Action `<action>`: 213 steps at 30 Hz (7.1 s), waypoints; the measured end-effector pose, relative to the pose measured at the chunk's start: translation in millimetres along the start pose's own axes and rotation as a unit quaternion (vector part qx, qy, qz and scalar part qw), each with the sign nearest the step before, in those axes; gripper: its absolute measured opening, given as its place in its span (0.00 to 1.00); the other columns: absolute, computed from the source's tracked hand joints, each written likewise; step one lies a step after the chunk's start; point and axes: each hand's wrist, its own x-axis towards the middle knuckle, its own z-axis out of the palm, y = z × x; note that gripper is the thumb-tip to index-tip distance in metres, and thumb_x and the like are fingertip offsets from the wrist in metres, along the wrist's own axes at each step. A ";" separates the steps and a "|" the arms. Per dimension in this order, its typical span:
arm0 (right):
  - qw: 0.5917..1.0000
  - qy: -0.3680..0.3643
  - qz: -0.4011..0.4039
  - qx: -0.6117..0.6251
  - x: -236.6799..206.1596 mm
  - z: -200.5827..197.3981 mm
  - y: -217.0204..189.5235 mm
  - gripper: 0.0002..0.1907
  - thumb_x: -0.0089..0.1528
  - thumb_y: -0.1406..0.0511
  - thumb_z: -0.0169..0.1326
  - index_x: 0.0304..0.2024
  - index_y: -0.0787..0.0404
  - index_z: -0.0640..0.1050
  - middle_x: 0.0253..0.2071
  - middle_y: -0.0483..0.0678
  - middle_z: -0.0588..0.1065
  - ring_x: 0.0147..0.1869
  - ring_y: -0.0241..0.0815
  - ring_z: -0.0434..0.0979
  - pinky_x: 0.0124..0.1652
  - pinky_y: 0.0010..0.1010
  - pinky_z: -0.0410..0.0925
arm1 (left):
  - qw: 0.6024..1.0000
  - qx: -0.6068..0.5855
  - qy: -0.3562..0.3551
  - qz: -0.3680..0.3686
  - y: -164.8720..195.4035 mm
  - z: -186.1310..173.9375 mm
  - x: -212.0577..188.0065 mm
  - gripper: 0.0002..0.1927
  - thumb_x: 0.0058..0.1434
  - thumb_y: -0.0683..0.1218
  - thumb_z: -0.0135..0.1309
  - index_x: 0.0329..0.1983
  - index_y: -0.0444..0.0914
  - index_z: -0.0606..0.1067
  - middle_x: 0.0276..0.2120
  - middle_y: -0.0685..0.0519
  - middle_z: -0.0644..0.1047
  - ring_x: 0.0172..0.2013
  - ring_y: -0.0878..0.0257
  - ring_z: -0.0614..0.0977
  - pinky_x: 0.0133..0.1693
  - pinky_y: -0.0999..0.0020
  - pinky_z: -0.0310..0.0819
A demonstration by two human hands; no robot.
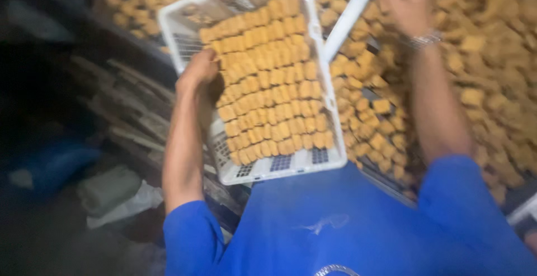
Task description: The person picks yellow fermented food blocks one at a time from large metal drying racks and arranges them in neat rows inside a white plastic basket held on their lap. They occasionally reposition the basket and press the blocks into aligned rows as the basket fills.
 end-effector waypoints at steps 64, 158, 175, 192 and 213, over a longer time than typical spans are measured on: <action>0.939 -0.154 -0.038 -0.306 -85.6 10.8 22.9 0.15 0.52 0.58 0.54 0.38 0.46 0.87 0.60 0.53 0.76 0.70 0.70 0.66 0.55 0.91 0.46 | 0.943 -0.066 0.320 0.065 -66.2 50.6 -55.4 0.37 0.60 0.43 0.58 0.74 0.34 0.62 0.66 0.35 0.70 0.65 0.40 0.73 0.64 0.54 0.65; 0.943 0.142 0.132 -0.271 -240.1 90.4 33.3 0.18 0.61 0.65 0.63 0.51 0.59 0.73 0.64 0.59 0.67 0.66 0.65 0.69 0.60 0.50 0.67 | 0.931 -0.131 0.319 0.118 -56.8 45.2 -71.3 0.32 0.65 0.39 0.53 0.74 0.36 0.64 0.64 0.33 0.73 0.64 0.40 0.76 0.64 0.54 0.68; 0.943 0.129 0.256 -0.168 -295.1 59.6 29.1 0.28 0.56 0.64 0.67 0.55 0.62 0.69 0.50 0.59 0.74 0.54 0.62 0.74 0.53 0.48 0.66 | 0.930 -0.163 0.307 0.116 -57.5 45.3 -72.9 0.32 0.66 0.38 0.53 0.74 0.35 0.63 0.66 0.35 0.72 0.66 0.41 0.75 0.66 0.55 0.66; 0.942 0.089 0.235 -0.224 -285.6 54.1 17.3 0.20 0.61 0.63 0.66 0.53 0.61 0.76 0.59 0.58 0.74 0.49 0.54 0.79 0.48 0.44 0.71 | 0.932 -0.143 0.309 0.125 -59.1 46.8 -76.4 0.32 0.67 0.39 0.52 0.74 0.36 0.62 0.66 0.33 0.72 0.65 0.38 0.75 0.65 0.53 0.67; 0.952 0.043 0.189 -0.239 -233.0 -2.1 63.8 0.21 0.68 0.64 0.64 0.57 0.63 0.69 0.65 0.66 0.67 0.59 0.61 0.74 0.55 0.47 0.70 | 0.929 -0.138 0.319 0.129 -60.8 48.0 -69.9 0.32 0.65 0.40 0.53 0.74 0.35 0.63 0.63 0.31 0.74 0.63 0.38 0.76 0.63 0.52 0.68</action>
